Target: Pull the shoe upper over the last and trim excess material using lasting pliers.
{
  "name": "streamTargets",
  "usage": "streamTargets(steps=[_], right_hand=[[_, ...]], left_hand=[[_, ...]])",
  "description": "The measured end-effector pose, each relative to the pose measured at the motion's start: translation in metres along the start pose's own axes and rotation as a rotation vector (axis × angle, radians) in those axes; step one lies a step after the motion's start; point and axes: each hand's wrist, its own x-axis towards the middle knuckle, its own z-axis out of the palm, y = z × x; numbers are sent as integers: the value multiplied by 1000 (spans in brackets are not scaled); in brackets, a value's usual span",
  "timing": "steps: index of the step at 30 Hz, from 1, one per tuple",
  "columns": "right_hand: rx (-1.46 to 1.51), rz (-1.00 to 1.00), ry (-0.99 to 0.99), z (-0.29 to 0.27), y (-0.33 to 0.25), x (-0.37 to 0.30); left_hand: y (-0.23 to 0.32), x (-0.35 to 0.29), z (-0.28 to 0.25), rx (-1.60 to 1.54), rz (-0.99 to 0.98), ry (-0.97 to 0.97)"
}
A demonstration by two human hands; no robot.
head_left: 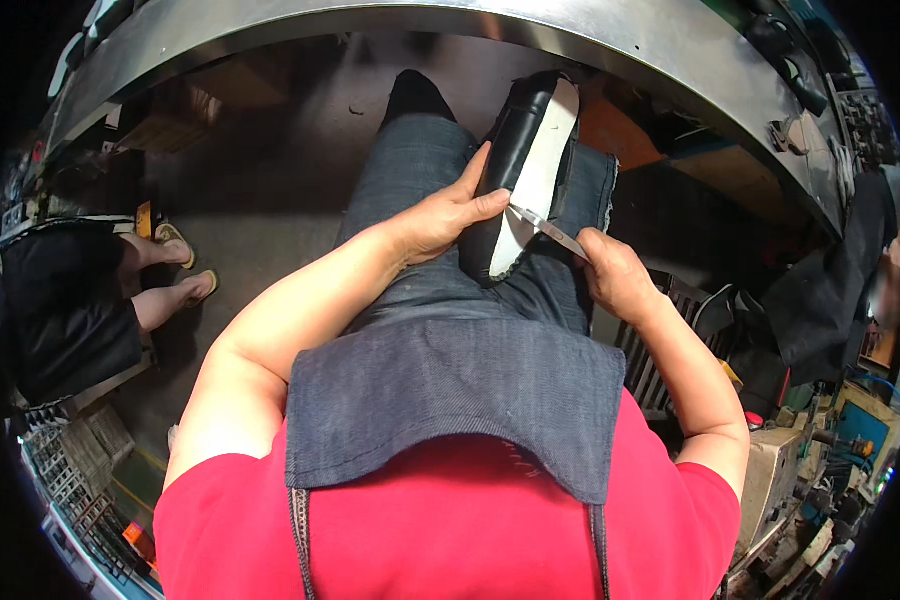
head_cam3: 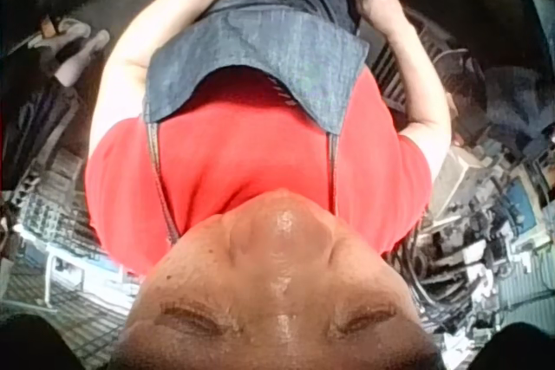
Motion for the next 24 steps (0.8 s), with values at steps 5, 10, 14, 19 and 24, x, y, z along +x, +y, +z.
streamTargets(steps=[5,10,14,19,24], right_hand=[[-9,3,73,-1,-9,-19],[260,160,167,-1,-33,-14],[391,149,261,0,-55,15],[179,184,165,4,-45,21],[356,174,317,22,-46,22]], left_hand=[[6,1,9,213,84,49],[-1,3,14,482,75,213],[7,4,20,471,170,176],[10,-1,17,390,156,96],[12,-2,13,320,135,15]])
